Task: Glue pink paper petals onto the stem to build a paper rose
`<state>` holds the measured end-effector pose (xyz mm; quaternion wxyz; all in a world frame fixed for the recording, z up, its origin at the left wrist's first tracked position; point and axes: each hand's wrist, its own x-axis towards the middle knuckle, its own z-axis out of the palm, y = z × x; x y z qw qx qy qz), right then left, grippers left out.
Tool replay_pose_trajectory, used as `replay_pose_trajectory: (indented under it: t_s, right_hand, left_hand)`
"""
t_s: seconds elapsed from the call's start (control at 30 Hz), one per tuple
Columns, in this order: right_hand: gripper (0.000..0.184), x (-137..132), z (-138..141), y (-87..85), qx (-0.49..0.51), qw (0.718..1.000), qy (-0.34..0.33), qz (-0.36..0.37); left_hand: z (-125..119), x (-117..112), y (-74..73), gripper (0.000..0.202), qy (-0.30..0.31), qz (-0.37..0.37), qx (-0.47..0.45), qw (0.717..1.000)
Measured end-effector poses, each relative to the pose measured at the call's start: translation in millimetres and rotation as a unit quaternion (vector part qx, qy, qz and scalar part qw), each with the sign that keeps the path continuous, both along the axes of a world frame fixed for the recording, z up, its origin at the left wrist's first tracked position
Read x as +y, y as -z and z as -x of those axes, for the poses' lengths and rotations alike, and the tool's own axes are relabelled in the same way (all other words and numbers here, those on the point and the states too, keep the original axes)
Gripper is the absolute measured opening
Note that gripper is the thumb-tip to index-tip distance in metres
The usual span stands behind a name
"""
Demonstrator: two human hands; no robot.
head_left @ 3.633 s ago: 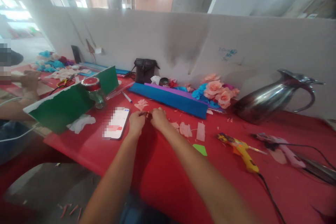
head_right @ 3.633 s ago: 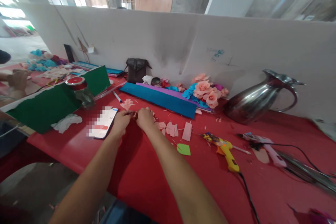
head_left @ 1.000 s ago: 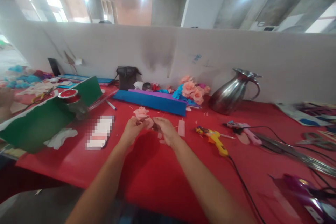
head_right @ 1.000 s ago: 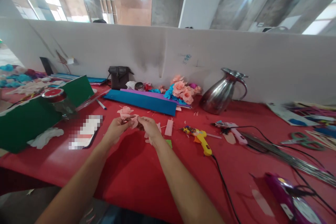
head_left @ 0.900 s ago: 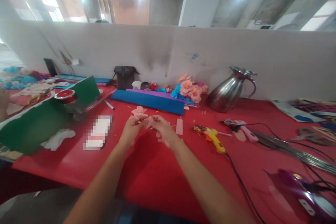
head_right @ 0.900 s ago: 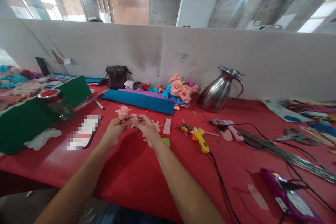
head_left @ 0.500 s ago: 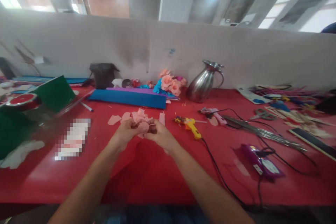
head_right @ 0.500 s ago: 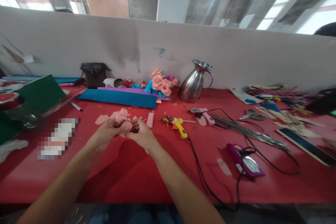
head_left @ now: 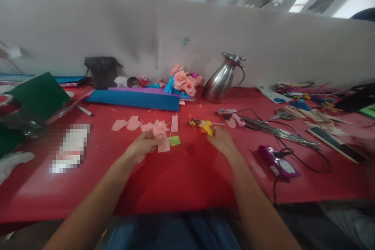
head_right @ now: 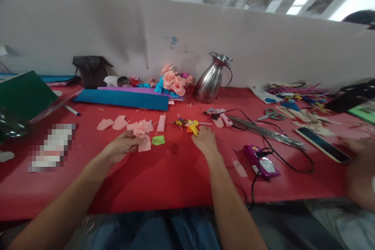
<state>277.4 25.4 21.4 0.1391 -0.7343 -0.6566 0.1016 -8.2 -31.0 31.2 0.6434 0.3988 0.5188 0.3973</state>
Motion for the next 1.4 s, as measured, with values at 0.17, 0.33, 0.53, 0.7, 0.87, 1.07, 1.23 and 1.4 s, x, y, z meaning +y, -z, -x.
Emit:
replay_pose_trajectory:
  t_s: [0.17,0.33,0.53,0.7,0.87,1.07,1.23,1.4]
  right_hand:
    - [0.02,19.3,4.0,-4.7,0.036,0.996,0.025,0.076]
    - [0.02,1.2,2.0,-9.2,0.247,0.966,0.052,0.062]
    - [0.028,-54.4,1.3,-24.8,0.611,0.785,0.037,0.096]
    - [0.038,-90.6,16.6,-30.7,0.57,0.819,0.027,0.065]
    - [0.032,-112.1,35.1,-32.2,0.4,0.906,-0.079,0.113]
    - [0.036,-119.1,54.7,-26.9,0.277,0.946,-0.145,0.084]
    - [0.038,-122.0,63.4,-21.9,0.186,0.966,-0.154,0.098]
    - [0.042,-120.7,69.6,-23.3,0.16,0.969,-0.16,0.103]
  left_hand:
    - [-7.6,-5.0,5.5,0.023,-0.004,-0.009,0.076,0.997]
    - [-5.2,-2.5,9.0,0.019,0.003,0.018,0.114,0.993]
    - [-5.8,1.6,15.9,0.016,-0.024,0.028,0.098,0.995]
    - [-5.7,2.3,20.9,0.013,-0.001,0.01,0.172,0.985]
    - [-2.7,4.3,28.0,0.015,0.01,-0.015,0.204,0.979]
    - [-3.6,4.4,27.8,0.015,0.019,-0.015,0.231,0.973]
    - [-3.4,4.4,26.1,0.013,0.029,-0.031,0.269,0.962]
    - [-3.3,5.2,30.3,0.013,0.036,-0.035,0.255,0.966]
